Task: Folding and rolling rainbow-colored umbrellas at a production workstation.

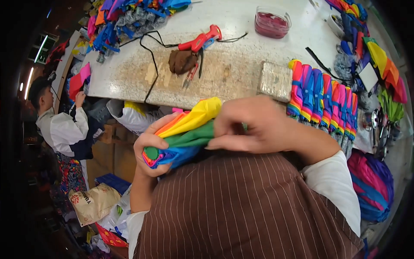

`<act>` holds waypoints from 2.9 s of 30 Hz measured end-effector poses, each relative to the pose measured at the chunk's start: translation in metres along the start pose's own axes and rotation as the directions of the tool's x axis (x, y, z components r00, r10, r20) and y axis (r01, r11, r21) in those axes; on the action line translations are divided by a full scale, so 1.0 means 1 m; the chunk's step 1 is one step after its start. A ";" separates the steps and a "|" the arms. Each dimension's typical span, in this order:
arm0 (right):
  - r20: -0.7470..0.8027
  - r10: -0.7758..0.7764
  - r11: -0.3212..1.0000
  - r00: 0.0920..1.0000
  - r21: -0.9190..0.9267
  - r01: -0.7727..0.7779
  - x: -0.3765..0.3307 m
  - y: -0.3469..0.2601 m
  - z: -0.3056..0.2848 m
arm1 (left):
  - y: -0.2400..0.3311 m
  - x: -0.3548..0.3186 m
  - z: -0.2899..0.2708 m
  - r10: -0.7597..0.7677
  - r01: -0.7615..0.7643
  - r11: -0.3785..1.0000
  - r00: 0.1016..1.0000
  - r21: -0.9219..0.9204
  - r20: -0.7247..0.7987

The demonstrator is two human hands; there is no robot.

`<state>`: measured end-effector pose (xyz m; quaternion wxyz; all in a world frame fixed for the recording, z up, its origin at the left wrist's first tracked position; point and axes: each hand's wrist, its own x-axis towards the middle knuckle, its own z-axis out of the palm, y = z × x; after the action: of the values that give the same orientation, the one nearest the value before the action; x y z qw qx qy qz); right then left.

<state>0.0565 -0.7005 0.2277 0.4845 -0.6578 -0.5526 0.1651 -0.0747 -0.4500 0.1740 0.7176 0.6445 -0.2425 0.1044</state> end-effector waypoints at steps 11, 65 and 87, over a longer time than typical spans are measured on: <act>0.108 -0.385 0.916 0.917 -0.080 0.394 -0.003 0.031 0.019 | 0.003 -0.004 0.019 -0.014 -0.008 0.988 0.990 0.152 0.142; 0.385 -0.230 0.960 0.894 0.239 0.144 0.005 0.019 0.026 | -0.001 -0.005 0.023 -0.107 0.082 0.991 0.962 0.106 0.250; 0.148 -0.132 0.912 0.980 -0.370 0.179 0.009 0.025 0.050 | -0.003 0.001 0.034 -0.133 0.117 0.990 0.964 0.079 0.229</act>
<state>0.0356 -0.6679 0.1859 0.3250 -0.6822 -0.6527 0.0542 -0.0797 -0.4837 0.1741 0.6679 0.6893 -0.2806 -0.0097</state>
